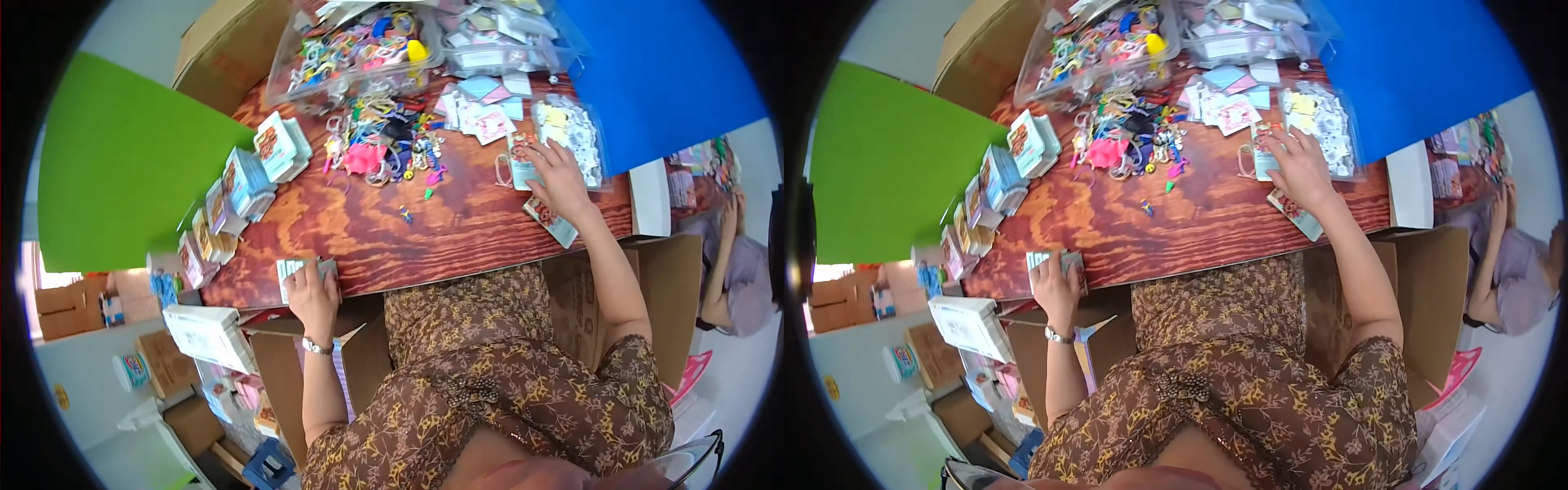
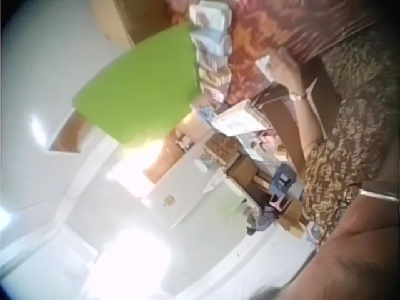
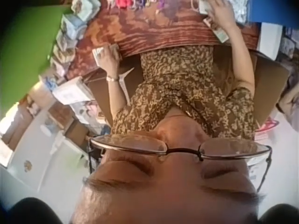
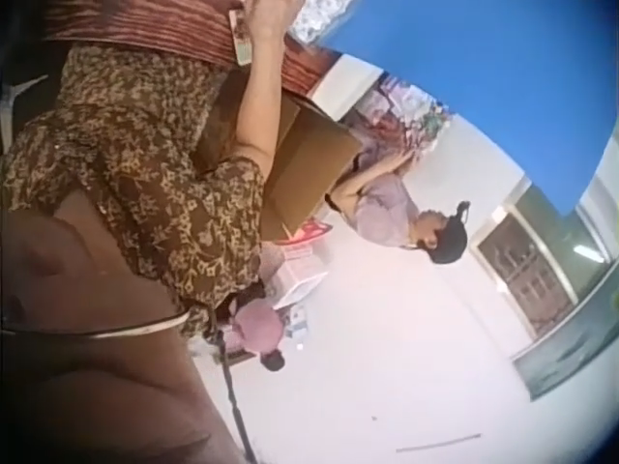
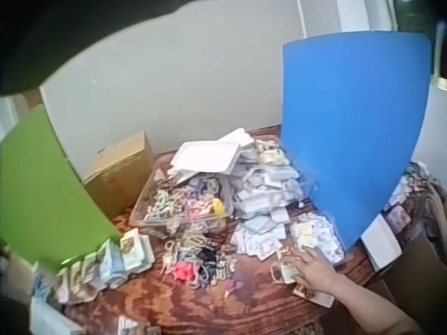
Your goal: Packaging small plastic toy accessories into clear plastic packets and organizing them on a table.
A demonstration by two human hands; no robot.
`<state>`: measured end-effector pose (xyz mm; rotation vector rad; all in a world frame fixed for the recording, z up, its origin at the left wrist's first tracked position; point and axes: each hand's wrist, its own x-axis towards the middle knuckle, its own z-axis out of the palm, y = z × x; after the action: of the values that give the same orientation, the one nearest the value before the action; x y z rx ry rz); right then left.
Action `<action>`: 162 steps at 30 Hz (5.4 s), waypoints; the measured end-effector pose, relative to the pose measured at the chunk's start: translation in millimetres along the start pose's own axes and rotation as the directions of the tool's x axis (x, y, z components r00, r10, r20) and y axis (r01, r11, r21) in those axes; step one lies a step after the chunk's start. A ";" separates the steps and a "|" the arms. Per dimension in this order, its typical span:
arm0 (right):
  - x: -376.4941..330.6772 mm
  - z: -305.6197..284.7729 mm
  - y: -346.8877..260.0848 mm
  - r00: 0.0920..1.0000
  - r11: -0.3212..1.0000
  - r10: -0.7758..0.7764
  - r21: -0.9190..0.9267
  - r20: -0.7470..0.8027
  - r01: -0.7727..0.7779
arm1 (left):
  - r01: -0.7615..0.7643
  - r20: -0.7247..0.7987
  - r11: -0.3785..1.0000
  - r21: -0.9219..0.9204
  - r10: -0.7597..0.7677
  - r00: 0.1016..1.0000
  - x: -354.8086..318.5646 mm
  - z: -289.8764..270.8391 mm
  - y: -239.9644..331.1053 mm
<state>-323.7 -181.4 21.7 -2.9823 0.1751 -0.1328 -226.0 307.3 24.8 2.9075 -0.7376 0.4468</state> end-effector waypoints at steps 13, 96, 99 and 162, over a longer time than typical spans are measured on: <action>17.1 4.2 -6.1 0.999 0.932 -0.043 -0.361 0.006 0.043 | -0.004 0.059 0.999 0.045 0.001 0.998 -2.8 0.4 11.2; -14.7 -49.2 -103.4 0.909 0.745 -0.195 0.547 -0.369 0.382 | -0.059 -0.001 0.698 -0.714 0.083 0.997 36.6 54.9 171.7; -21.9 -42.3 -118.0 0.938 0.739 -0.180 0.589 -0.298 0.329 | -0.157 -0.101 0.699 -0.698 0.121 0.987 26.5 51.8 176.6; 136.6 53.8 -137.6 0.984 0.808 -0.138 0.587 0.116 0.044 | 0.083 0.004 0.670 -0.738 -0.119 0.993 -15.5 77.3 100.6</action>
<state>-168.2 -55.3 1.0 -2.3657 -0.0301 0.0327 -267.6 212.6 -50.2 2.1343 -0.5614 0.1363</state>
